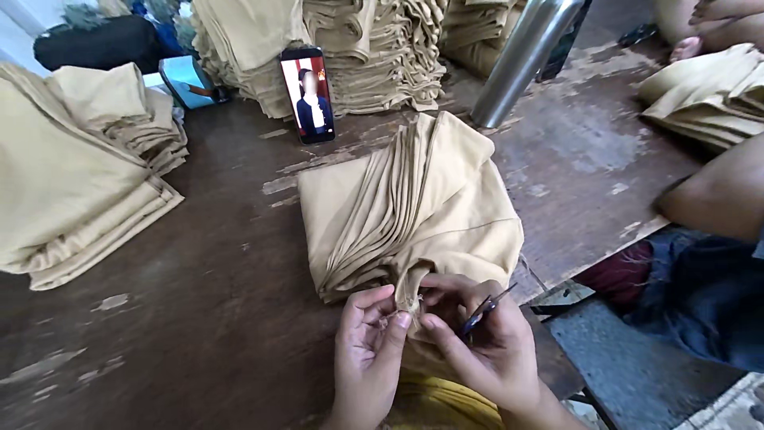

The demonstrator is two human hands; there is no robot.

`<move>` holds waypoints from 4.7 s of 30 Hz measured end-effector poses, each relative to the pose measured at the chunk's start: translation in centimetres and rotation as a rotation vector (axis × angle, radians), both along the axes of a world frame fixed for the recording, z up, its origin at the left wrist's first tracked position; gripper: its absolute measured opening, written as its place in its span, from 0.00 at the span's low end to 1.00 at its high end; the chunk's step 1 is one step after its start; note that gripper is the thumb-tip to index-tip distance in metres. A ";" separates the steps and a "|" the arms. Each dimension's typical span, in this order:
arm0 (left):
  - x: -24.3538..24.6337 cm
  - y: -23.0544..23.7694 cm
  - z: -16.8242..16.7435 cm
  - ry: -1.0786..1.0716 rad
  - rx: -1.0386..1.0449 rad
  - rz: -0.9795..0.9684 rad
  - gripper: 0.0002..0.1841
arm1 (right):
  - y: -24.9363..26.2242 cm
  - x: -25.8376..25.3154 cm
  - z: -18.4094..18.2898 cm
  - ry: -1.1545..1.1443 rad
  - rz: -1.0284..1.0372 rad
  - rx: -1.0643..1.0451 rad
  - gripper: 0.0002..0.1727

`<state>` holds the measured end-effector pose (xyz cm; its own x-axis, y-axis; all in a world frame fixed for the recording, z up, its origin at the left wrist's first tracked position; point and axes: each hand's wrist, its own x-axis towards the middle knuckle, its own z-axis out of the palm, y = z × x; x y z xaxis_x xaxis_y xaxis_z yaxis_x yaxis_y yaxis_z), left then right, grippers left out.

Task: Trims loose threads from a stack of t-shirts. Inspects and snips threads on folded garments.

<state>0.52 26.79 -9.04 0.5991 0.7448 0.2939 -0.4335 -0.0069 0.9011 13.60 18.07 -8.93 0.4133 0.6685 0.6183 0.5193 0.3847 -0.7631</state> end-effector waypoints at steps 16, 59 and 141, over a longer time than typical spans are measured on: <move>-0.2 0.1 -0.3 0.090 0.154 0.033 0.10 | -0.4 0.4 0.2 0.029 -0.002 0.027 0.08; -0.4 -0.1 -0.5 0.026 0.150 0.072 0.07 | -1.2 2.6 0.3 -0.290 -0.136 -0.230 0.24; -0.3 2.9 0.2 0.520 0.910 0.022 0.13 | -4.0 3.8 -2.8 0.251 0.253 -0.170 0.06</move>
<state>0.25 29.66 -8.87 0.8011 0.3842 0.4590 0.0139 -0.7786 0.6274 17.44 14.09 -11.73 0.3466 0.8529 0.3905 0.2130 0.3338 -0.9183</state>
